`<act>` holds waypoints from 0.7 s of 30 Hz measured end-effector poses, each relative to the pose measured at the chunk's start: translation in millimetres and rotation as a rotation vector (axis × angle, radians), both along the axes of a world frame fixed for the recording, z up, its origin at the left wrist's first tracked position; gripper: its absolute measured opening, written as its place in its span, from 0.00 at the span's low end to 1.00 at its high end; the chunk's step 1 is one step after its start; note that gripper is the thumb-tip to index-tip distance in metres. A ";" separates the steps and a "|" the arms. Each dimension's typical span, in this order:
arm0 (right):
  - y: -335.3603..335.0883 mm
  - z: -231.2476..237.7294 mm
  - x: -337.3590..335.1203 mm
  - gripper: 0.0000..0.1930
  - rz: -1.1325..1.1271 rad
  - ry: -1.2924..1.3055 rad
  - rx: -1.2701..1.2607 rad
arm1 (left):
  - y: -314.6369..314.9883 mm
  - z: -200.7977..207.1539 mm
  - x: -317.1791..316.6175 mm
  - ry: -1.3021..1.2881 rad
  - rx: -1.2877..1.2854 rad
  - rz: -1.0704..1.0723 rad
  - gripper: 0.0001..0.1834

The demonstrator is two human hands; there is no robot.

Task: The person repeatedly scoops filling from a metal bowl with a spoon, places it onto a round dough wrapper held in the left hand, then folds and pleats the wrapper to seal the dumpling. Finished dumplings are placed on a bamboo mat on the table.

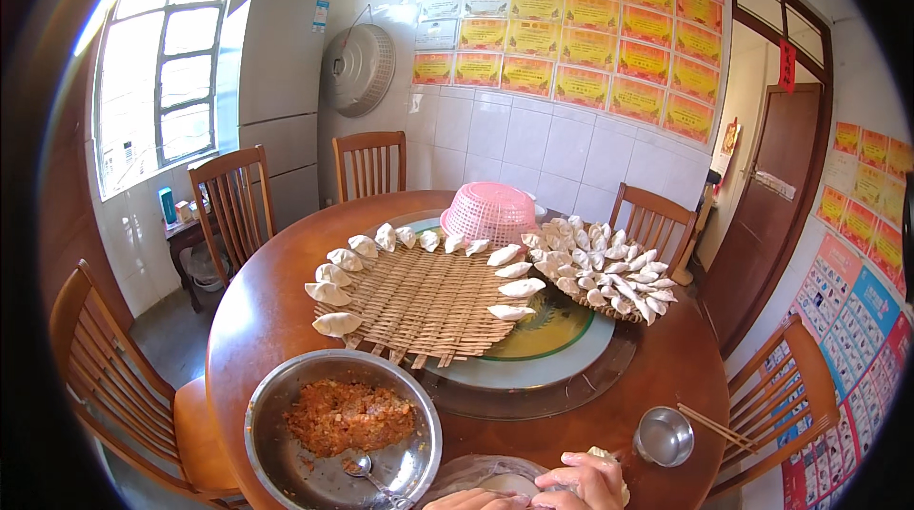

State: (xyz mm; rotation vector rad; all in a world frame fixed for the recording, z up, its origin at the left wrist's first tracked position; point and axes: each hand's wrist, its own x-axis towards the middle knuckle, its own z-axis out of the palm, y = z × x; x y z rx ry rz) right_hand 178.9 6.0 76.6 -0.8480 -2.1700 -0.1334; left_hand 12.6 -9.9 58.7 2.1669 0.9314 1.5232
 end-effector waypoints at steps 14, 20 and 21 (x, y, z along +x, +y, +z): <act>9.4 -27.7 3.4 0.06 0.218 0.162 -0.089 | 6.5 -35.2 -3.6 0.063 0.121 -0.014 0.13; 8.2 -22.1 1.5 0.05 0.241 0.137 -0.148 | 5.3 -41.0 -10.7 0.045 0.091 -0.042 0.16; 8.0 -22.5 0.7 0.04 0.224 0.157 -0.136 | 5.1 -40.7 -11.5 0.060 0.078 -0.053 0.16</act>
